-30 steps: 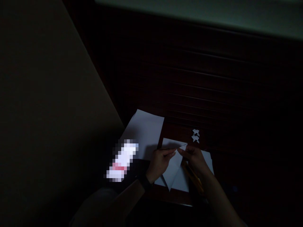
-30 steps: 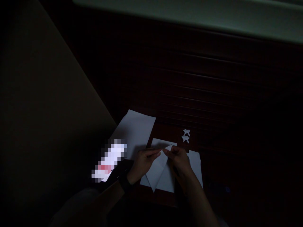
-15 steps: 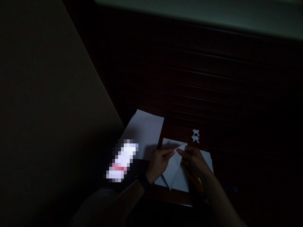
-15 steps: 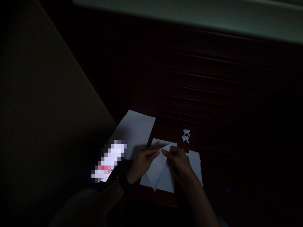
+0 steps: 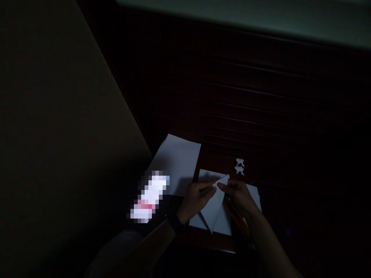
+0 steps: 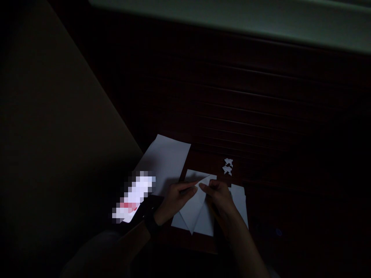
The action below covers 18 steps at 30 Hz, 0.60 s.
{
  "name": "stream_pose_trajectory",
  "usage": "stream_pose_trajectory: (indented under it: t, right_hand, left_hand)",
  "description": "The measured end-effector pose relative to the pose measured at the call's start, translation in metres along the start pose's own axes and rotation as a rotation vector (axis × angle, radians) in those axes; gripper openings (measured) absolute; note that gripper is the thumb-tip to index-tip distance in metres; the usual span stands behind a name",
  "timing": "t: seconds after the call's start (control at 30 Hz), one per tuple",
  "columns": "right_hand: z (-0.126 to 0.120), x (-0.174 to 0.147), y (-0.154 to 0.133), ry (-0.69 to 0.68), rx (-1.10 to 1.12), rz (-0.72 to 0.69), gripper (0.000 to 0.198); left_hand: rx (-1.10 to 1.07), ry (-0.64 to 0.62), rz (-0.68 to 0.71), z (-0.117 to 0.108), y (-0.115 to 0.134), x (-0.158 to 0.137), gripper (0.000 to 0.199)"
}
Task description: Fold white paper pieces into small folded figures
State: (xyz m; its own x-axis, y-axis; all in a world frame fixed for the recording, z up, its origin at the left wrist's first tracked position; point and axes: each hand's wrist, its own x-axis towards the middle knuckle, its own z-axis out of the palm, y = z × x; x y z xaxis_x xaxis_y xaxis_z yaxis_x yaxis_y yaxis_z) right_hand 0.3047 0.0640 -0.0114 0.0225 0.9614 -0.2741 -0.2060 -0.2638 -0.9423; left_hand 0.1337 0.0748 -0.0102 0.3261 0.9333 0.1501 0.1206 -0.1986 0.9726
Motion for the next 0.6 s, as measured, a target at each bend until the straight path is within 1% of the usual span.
stream_pose_trajectory:
  t: [0.07, 0.13, 0.3, 0.5, 0.6]
  right_hand:
    - [-0.001, 0.000, 0.000, -0.002, 0.007, 0.003, 0.027]
    - [-0.001, 0.000, 0.000, -0.009, 0.006, 0.011, 0.025]
    - [-0.001, 0.000, 0.000, 0.003, 0.025, 0.022, 0.026]
    - [-0.002, 0.003, -0.002, 0.107, 0.081, -0.061, 0.018]
    - [-0.003, 0.004, -0.003, 0.138, 0.118, -0.079, 0.015]
  left_hand:
    - [-0.035, -0.051, -0.019, -0.001, 0.000, 0.001, 0.031]
    - [-0.042, -0.065, -0.041, -0.002, -0.002, 0.003, 0.031]
    - [-0.013, -0.021, -0.076, 0.000, -0.009, 0.003, 0.030]
    - [-0.052, -0.045, -0.085, 0.001, -0.009, 0.002, 0.030]
    - [-0.077, -0.052, -0.085, 0.002, -0.008, 0.002, 0.031]
